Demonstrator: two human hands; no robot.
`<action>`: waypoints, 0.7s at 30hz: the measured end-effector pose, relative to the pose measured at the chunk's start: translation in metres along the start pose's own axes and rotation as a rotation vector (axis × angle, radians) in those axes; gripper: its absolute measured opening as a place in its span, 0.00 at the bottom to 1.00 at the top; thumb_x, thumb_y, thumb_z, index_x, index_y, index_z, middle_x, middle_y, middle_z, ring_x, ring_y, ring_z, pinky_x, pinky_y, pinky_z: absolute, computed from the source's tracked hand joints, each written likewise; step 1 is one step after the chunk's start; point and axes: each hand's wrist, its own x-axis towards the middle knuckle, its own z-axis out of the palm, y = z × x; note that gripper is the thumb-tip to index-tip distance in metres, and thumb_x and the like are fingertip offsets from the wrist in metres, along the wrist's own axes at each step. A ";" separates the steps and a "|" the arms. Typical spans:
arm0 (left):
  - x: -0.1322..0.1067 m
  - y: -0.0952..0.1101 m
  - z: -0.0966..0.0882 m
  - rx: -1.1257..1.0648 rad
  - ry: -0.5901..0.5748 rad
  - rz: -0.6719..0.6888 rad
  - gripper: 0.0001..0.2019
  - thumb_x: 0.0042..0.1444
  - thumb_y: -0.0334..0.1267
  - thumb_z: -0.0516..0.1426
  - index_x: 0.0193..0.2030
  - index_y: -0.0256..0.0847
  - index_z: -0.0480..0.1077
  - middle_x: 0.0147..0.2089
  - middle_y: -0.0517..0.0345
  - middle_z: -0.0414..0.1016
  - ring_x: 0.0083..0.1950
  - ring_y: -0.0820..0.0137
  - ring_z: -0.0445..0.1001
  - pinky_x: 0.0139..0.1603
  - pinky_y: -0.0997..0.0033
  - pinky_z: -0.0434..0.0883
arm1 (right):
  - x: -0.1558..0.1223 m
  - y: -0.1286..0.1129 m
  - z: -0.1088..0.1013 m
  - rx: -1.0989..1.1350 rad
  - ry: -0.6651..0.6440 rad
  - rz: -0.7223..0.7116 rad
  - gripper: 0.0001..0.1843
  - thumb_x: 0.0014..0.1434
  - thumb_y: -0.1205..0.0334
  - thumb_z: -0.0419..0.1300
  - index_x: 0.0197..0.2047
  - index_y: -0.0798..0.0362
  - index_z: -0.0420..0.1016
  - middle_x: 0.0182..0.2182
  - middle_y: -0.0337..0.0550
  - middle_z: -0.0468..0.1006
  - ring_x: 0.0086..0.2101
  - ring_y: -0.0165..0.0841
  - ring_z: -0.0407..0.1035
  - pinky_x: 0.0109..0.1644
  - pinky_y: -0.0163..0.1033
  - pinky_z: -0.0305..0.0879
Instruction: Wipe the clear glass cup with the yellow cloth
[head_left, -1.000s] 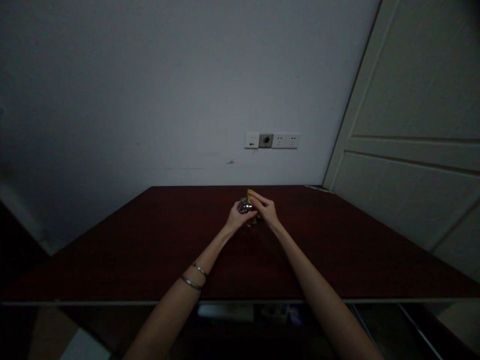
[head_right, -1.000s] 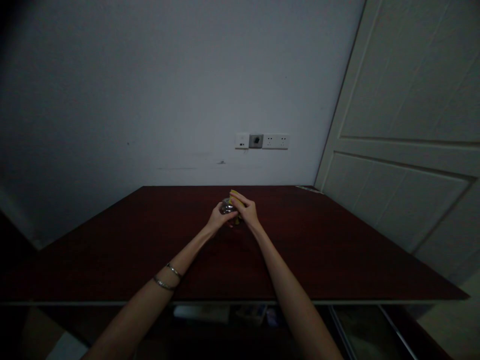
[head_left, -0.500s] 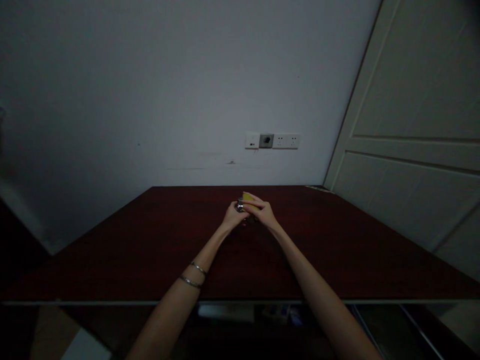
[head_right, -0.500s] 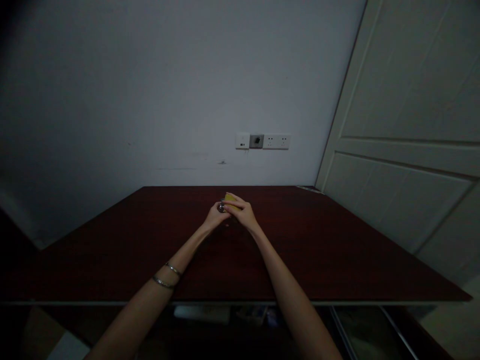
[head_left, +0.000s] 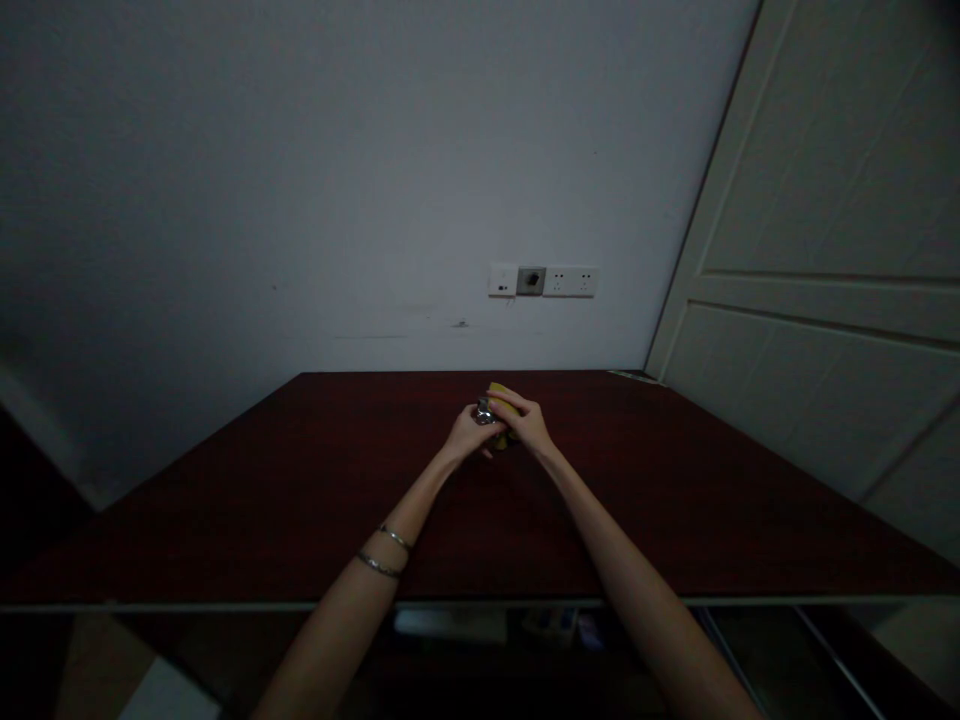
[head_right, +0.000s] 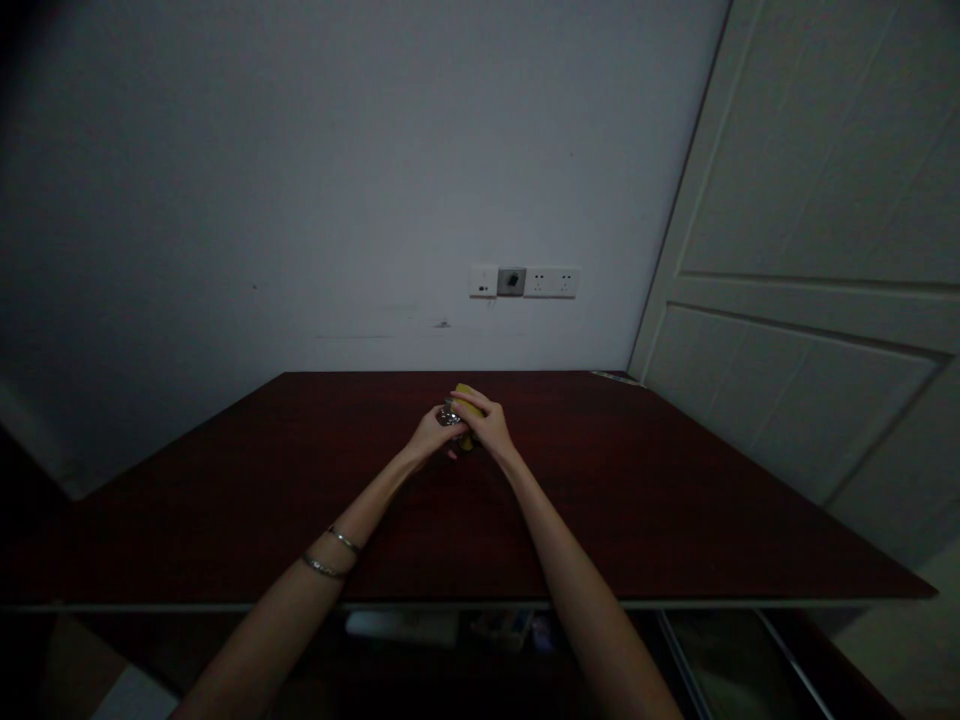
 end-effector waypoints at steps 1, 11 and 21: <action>-0.001 0.001 0.000 -0.021 -0.019 0.001 0.32 0.38 0.40 0.65 0.51 0.35 0.58 0.40 0.48 0.72 0.27 0.72 0.73 0.16 0.77 0.70 | 0.000 0.001 0.000 -0.004 0.004 0.001 0.16 0.46 0.53 0.62 0.39 0.49 0.77 0.47 0.44 0.73 0.50 0.38 0.65 0.56 0.45 0.58; -0.011 0.008 -0.003 -0.108 -0.165 -0.045 0.38 0.33 0.36 0.67 0.52 0.38 0.56 0.43 0.47 0.71 0.31 0.69 0.74 0.22 0.73 0.73 | 0.002 0.006 -0.001 0.023 0.131 0.120 0.18 0.47 0.52 0.60 0.40 0.51 0.77 0.43 0.45 0.76 0.45 0.40 0.69 0.51 0.45 0.63; -0.005 0.004 -0.004 -0.084 -0.071 -0.040 0.34 0.37 0.35 0.66 0.50 0.37 0.55 0.32 0.57 0.70 0.22 0.76 0.70 0.21 0.71 0.73 | -0.005 -0.006 -0.002 -0.068 -0.042 -0.095 0.12 0.48 0.56 0.61 0.37 0.47 0.78 0.50 0.43 0.70 0.50 0.37 0.64 0.56 0.43 0.57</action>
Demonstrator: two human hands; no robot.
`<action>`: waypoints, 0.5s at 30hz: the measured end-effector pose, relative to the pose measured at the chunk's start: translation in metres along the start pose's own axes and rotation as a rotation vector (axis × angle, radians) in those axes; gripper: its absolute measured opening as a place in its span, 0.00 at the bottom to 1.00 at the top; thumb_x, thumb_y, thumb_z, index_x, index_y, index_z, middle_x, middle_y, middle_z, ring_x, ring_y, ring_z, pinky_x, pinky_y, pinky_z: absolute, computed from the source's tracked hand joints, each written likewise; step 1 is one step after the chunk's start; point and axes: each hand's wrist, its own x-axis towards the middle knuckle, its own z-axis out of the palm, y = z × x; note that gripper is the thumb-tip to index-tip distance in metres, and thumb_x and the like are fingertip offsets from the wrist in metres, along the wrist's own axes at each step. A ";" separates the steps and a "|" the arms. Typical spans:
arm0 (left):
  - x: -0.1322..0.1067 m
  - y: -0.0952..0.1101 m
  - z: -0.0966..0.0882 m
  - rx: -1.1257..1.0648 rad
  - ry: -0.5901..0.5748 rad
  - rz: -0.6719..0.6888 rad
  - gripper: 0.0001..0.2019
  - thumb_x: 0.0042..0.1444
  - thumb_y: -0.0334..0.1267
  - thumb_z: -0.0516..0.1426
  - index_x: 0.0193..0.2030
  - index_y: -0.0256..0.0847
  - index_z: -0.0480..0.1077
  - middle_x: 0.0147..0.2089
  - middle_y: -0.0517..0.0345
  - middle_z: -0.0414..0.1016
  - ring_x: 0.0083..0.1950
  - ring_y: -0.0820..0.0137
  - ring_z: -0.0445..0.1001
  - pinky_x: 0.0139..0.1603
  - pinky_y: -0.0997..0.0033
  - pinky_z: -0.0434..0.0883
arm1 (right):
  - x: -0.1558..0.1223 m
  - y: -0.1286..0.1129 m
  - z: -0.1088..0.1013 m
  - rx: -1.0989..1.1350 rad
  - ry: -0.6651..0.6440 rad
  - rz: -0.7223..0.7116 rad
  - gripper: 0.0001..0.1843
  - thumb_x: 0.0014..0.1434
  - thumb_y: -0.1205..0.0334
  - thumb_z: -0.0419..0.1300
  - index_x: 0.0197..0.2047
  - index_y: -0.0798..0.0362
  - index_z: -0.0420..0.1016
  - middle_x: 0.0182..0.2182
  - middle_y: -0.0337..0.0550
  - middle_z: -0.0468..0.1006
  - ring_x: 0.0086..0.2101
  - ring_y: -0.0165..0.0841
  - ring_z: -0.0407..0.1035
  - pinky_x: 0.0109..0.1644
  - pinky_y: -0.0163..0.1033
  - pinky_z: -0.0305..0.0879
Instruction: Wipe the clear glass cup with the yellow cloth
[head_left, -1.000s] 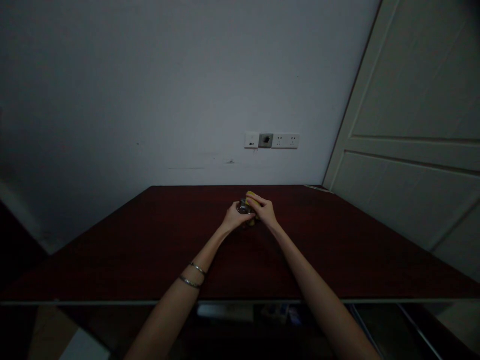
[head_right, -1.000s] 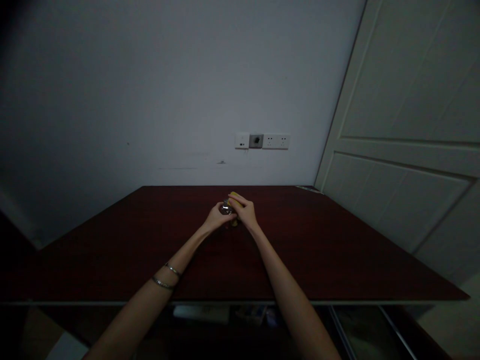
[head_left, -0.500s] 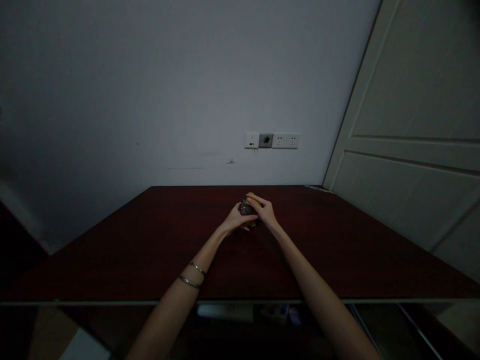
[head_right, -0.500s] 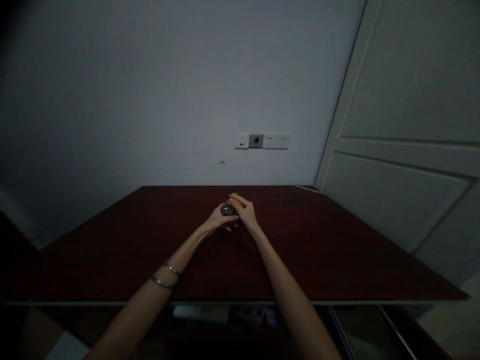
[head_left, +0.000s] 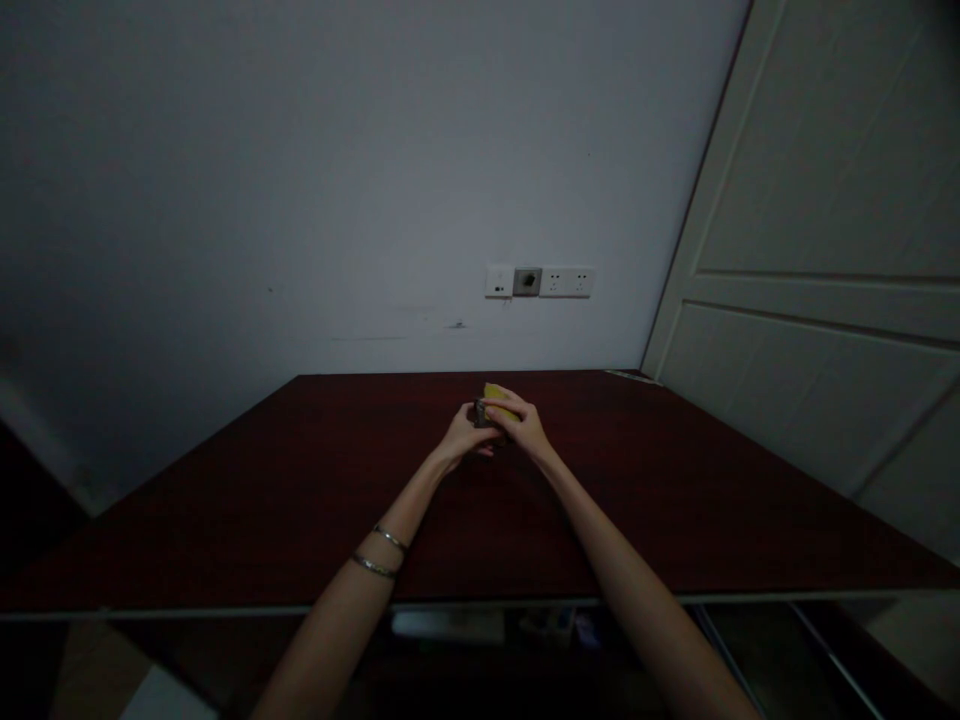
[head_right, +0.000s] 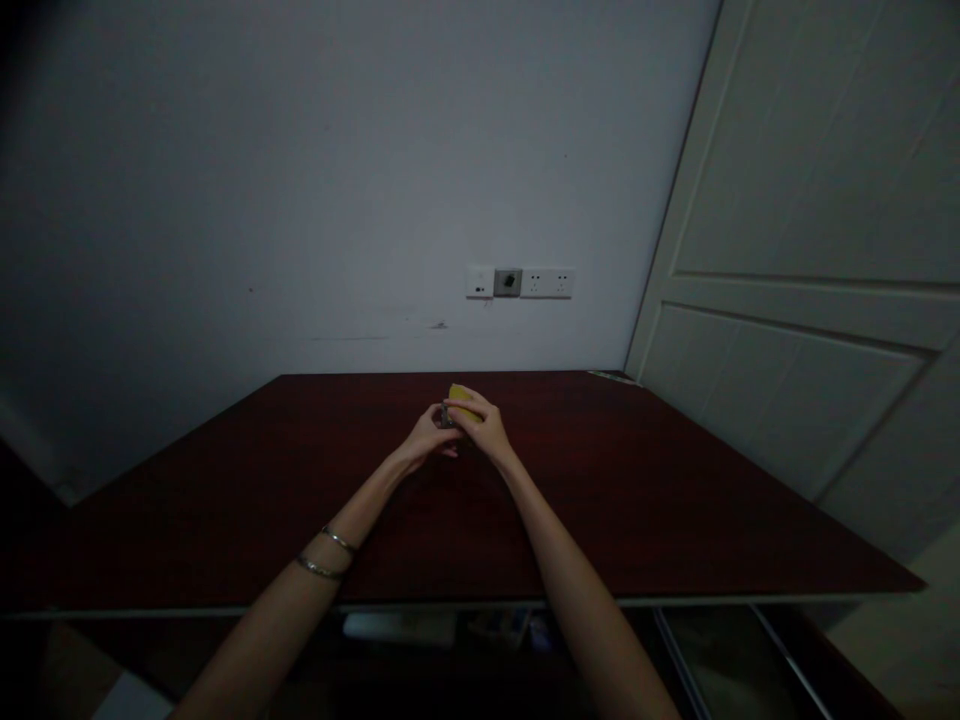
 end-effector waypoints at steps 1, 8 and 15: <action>0.001 0.000 0.000 0.004 -0.007 0.013 0.34 0.36 0.35 0.66 0.51 0.37 0.55 0.33 0.56 0.70 0.22 0.76 0.71 0.21 0.71 0.73 | 0.000 0.000 0.001 -0.005 0.019 0.001 0.12 0.48 0.56 0.61 0.38 0.47 0.78 0.50 0.43 0.70 0.51 0.37 0.64 0.56 0.43 0.57; 0.007 -0.010 -0.002 0.084 -0.018 0.116 0.42 0.26 0.34 0.69 0.52 0.38 0.57 0.41 0.50 0.69 0.30 0.72 0.71 0.21 0.74 0.72 | 0.004 0.010 0.005 0.121 0.212 0.211 0.18 0.49 0.52 0.59 0.41 0.53 0.76 0.43 0.46 0.76 0.45 0.39 0.68 0.52 0.45 0.62; 0.007 -0.008 -0.002 0.056 -0.006 0.087 0.35 0.33 0.34 0.66 0.50 0.37 0.56 0.39 0.52 0.68 0.27 0.75 0.70 0.20 0.75 0.71 | -0.003 0.002 0.007 -0.082 0.092 -0.050 0.11 0.51 0.58 0.59 0.39 0.46 0.77 0.50 0.42 0.70 0.50 0.37 0.64 0.55 0.44 0.58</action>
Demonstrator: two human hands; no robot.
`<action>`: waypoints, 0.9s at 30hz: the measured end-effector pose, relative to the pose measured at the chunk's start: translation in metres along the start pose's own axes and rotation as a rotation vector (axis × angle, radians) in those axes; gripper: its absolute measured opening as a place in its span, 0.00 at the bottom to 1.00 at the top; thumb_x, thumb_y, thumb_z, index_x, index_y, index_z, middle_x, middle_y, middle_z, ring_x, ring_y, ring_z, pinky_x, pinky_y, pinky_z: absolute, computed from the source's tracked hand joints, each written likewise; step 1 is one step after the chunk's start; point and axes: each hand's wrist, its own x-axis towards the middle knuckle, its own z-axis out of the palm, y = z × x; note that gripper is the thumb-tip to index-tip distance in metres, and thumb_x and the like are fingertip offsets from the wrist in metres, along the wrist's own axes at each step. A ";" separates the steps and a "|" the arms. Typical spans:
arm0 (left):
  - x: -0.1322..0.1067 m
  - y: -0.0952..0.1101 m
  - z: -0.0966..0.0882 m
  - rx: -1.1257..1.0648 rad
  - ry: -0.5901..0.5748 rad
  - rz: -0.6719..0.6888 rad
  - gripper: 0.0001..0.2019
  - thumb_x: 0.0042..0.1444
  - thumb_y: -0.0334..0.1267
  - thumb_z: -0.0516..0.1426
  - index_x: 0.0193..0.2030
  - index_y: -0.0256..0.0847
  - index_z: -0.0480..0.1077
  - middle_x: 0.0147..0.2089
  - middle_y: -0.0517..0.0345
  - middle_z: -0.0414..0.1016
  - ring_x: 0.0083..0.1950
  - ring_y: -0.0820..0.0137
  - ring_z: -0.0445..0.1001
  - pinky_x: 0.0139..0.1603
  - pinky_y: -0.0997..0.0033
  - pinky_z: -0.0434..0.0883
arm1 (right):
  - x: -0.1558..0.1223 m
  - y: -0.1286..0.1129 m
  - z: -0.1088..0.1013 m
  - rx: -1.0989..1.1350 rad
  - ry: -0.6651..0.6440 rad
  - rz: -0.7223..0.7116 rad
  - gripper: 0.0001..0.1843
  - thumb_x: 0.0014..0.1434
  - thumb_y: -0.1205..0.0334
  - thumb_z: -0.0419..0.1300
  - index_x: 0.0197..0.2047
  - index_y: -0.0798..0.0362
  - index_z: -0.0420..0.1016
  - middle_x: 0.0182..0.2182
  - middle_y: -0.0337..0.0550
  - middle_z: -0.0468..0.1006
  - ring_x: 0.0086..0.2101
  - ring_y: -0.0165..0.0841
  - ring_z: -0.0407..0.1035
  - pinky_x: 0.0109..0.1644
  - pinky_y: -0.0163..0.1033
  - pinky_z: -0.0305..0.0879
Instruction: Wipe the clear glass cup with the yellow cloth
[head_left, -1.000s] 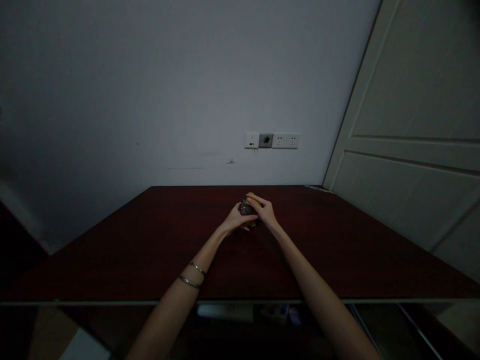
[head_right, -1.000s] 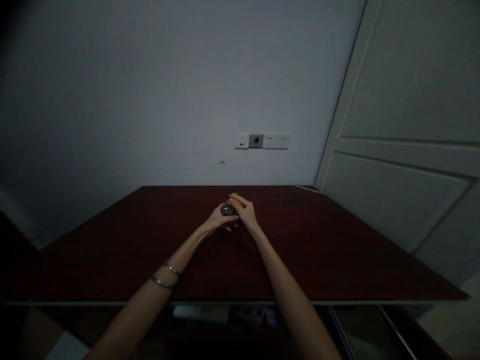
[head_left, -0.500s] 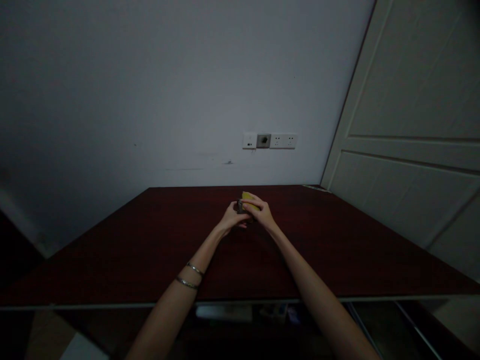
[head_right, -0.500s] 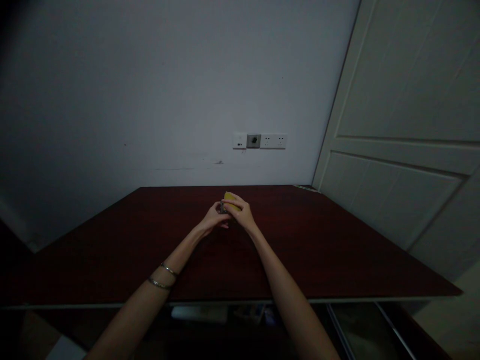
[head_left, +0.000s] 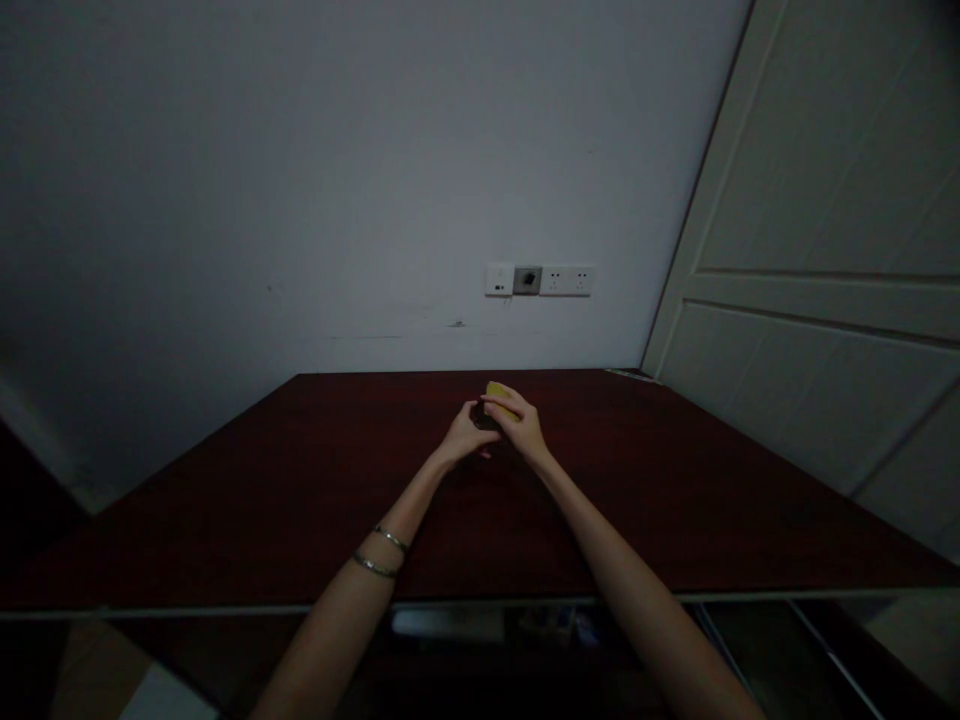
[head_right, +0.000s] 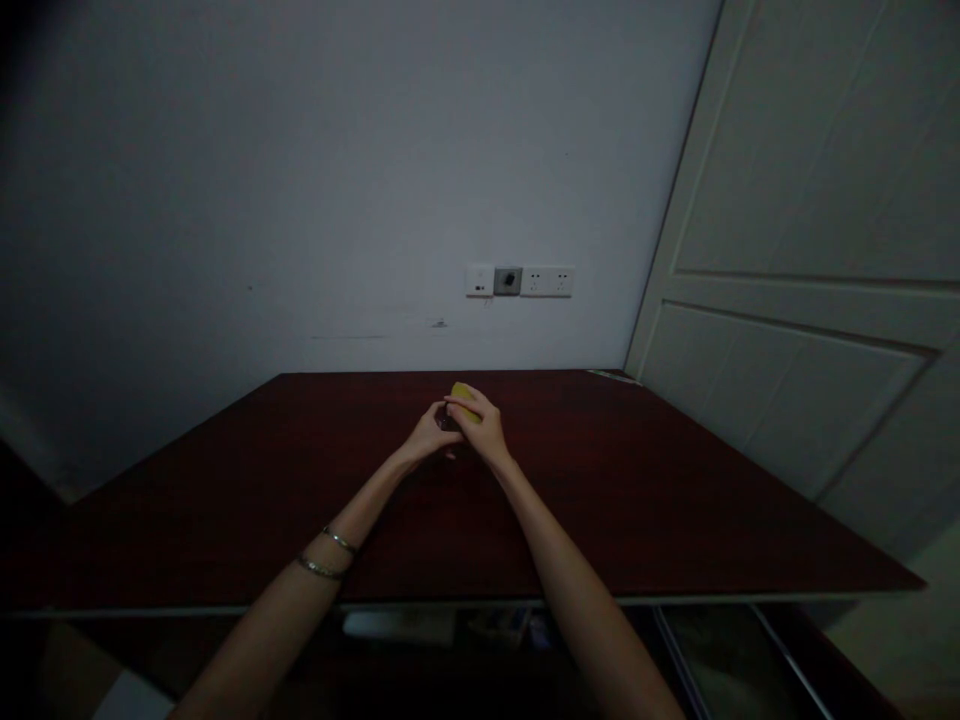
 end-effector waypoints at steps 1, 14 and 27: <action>0.000 0.000 -0.001 0.006 0.009 -0.007 0.33 0.35 0.35 0.65 0.50 0.37 0.56 0.38 0.53 0.68 0.26 0.76 0.69 0.19 0.76 0.71 | -0.001 -0.003 0.000 -0.043 -0.039 -0.054 0.11 0.51 0.59 0.59 0.39 0.45 0.77 0.51 0.41 0.69 0.51 0.37 0.63 0.55 0.44 0.57; 0.009 -0.009 -0.007 0.364 0.137 0.115 0.25 0.35 0.42 0.65 0.42 0.35 0.66 0.36 0.53 0.73 0.37 0.68 0.72 0.38 0.71 0.68 | 0.001 -0.004 0.005 -0.159 0.166 0.001 0.14 0.54 0.55 0.55 0.42 0.48 0.76 0.43 0.46 0.75 0.45 0.36 0.67 0.52 0.43 0.61; 0.001 0.002 -0.006 0.092 0.037 0.033 0.24 0.41 0.43 0.62 0.43 0.36 0.61 0.32 0.58 0.71 0.24 0.76 0.69 0.21 0.77 0.68 | 0.000 -0.014 0.000 -0.050 0.015 -0.083 0.12 0.52 0.57 0.58 0.40 0.44 0.76 0.50 0.42 0.70 0.50 0.37 0.64 0.55 0.44 0.58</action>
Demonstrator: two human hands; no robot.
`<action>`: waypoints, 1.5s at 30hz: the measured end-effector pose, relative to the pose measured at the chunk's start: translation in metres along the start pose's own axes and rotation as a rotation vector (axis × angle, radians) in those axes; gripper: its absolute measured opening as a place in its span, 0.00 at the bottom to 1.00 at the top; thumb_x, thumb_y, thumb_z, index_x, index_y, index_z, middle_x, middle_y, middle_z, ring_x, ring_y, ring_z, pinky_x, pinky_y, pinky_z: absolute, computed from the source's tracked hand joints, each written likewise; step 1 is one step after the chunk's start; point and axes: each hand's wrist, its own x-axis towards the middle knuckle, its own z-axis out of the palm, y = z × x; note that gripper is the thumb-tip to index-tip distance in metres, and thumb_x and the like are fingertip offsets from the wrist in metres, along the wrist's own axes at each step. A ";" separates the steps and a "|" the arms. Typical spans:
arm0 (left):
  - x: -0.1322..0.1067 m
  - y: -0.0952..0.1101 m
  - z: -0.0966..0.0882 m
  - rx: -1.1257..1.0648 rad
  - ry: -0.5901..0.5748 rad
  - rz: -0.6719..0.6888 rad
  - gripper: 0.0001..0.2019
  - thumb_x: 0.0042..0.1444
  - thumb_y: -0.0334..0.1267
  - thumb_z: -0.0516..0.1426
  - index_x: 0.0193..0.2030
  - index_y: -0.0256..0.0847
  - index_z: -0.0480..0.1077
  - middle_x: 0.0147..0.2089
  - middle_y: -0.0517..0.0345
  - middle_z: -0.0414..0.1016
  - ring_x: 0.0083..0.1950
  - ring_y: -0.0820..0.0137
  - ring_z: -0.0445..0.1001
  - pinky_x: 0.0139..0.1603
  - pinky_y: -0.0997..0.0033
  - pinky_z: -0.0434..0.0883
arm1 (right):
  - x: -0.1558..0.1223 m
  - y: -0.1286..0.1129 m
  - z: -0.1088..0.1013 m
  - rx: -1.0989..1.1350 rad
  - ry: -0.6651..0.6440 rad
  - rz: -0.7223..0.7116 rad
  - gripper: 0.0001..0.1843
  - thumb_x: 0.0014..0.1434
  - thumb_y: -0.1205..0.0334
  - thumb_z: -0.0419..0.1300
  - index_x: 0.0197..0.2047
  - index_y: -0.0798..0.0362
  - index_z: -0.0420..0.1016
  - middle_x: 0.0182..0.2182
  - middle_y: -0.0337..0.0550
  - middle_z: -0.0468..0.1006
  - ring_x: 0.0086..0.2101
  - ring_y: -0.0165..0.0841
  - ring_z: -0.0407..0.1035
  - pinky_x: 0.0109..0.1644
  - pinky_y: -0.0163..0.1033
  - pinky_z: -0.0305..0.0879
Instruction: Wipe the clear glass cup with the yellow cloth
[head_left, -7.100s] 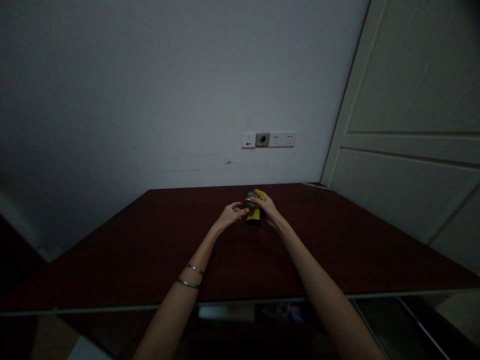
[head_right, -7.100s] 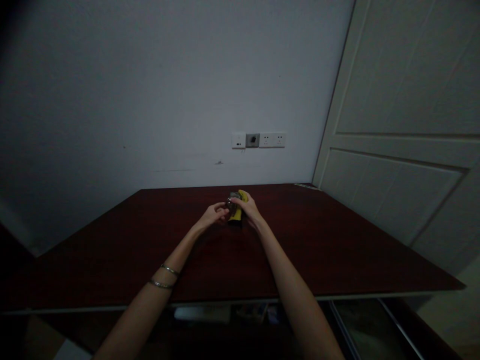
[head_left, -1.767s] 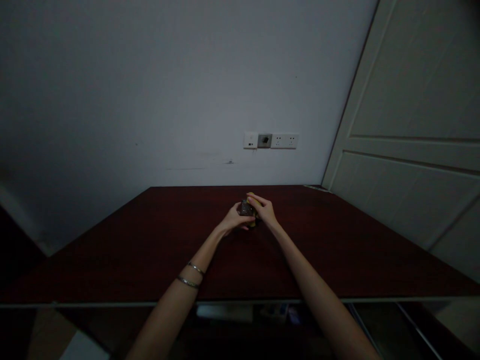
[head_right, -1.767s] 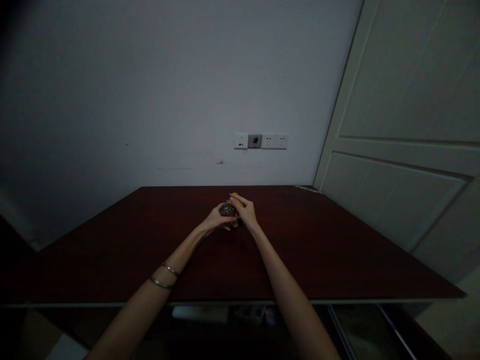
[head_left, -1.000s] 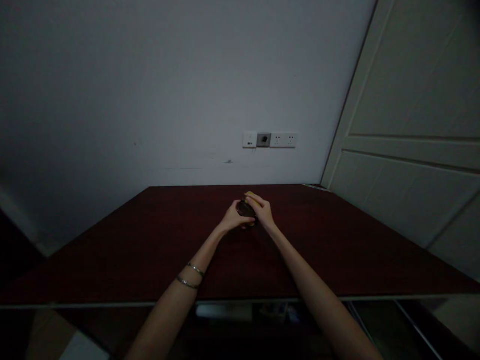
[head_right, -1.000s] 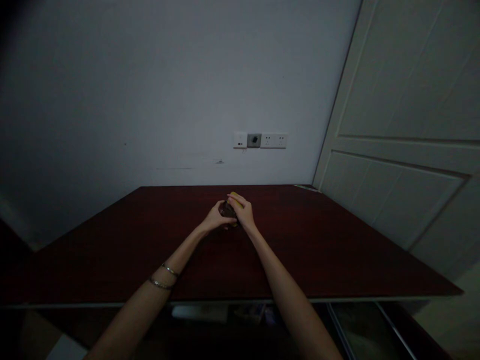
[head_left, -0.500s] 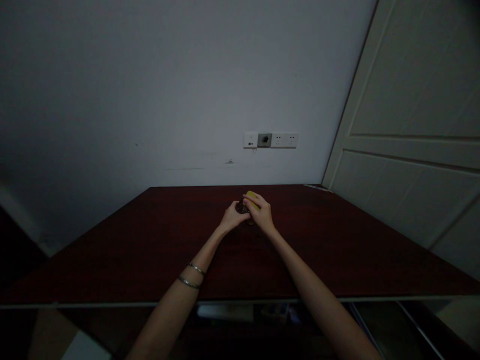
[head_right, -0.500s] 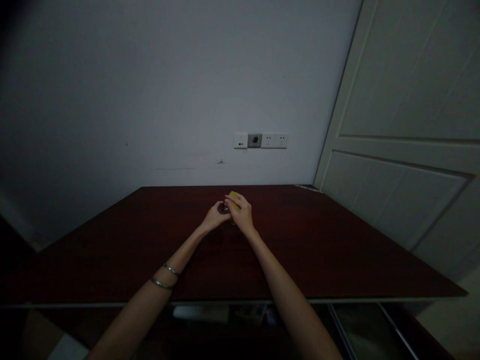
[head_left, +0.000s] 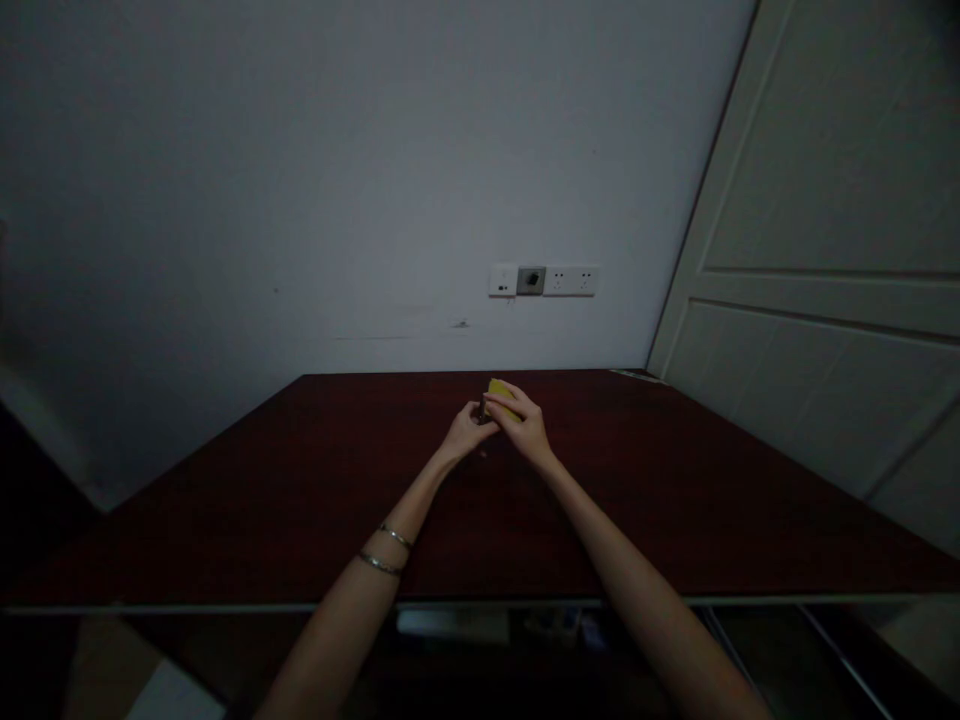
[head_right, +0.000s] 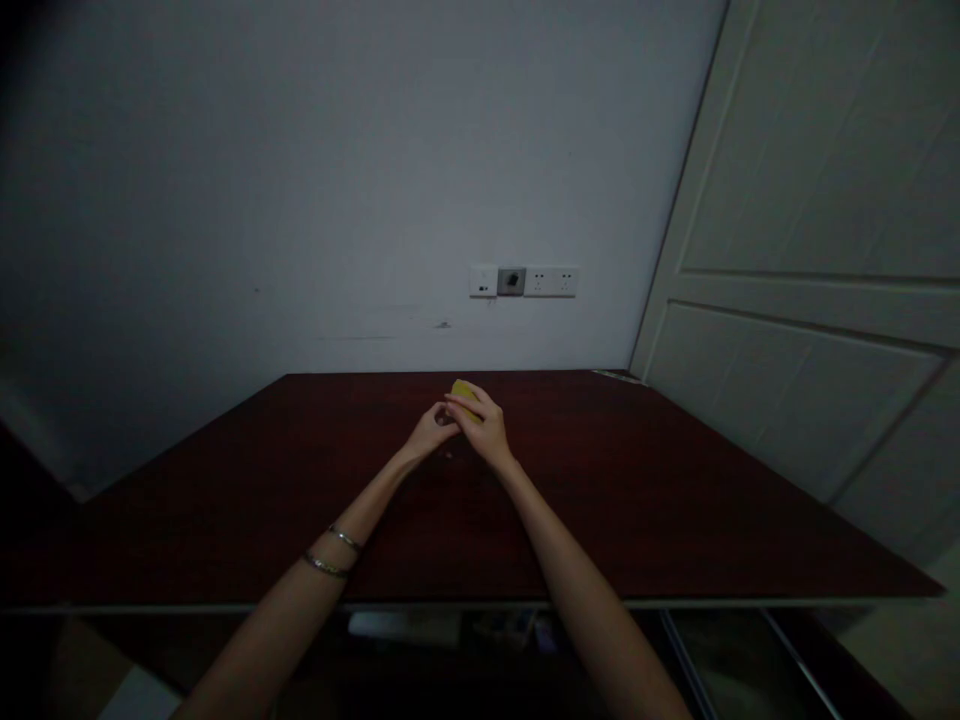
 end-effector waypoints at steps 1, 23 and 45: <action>-0.002 0.002 0.001 -0.018 -0.033 -0.005 0.25 0.41 0.45 0.62 0.43 0.37 0.60 0.32 0.59 0.71 0.22 0.77 0.68 0.18 0.78 0.67 | 0.001 0.001 0.000 0.041 0.032 0.033 0.12 0.52 0.56 0.58 0.40 0.45 0.76 0.48 0.43 0.71 0.49 0.37 0.64 0.54 0.44 0.58; -0.006 0.008 -0.002 -0.126 -0.227 0.045 0.38 0.38 0.52 0.62 0.54 0.37 0.53 0.23 0.66 0.67 0.12 0.82 0.59 0.15 0.78 0.64 | 0.010 0.008 -0.005 0.264 0.093 0.296 0.19 0.49 0.49 0.58 0.41 0.51 0.76 0.43 0.43 0.76 0.47 0.39 0.67 0.55 0.47 0.60; 0.002 0.001 -0.025 -0.122 -0.373 -0.191 0.33 0.41 0.67 0.49 0.32 0.34 0.64 0.19 0.59 0.67 0.17 0.76 0.66 0.21 0.74 0.68 | 0.001 0.007 -0.004 0.024 -0.218 0.112 0.46 0.36 0.60 0.68 0.59 0.47 0.56 0.52 0.46 0.64 0.50 0.38 0.62 0.56 0.45 0.56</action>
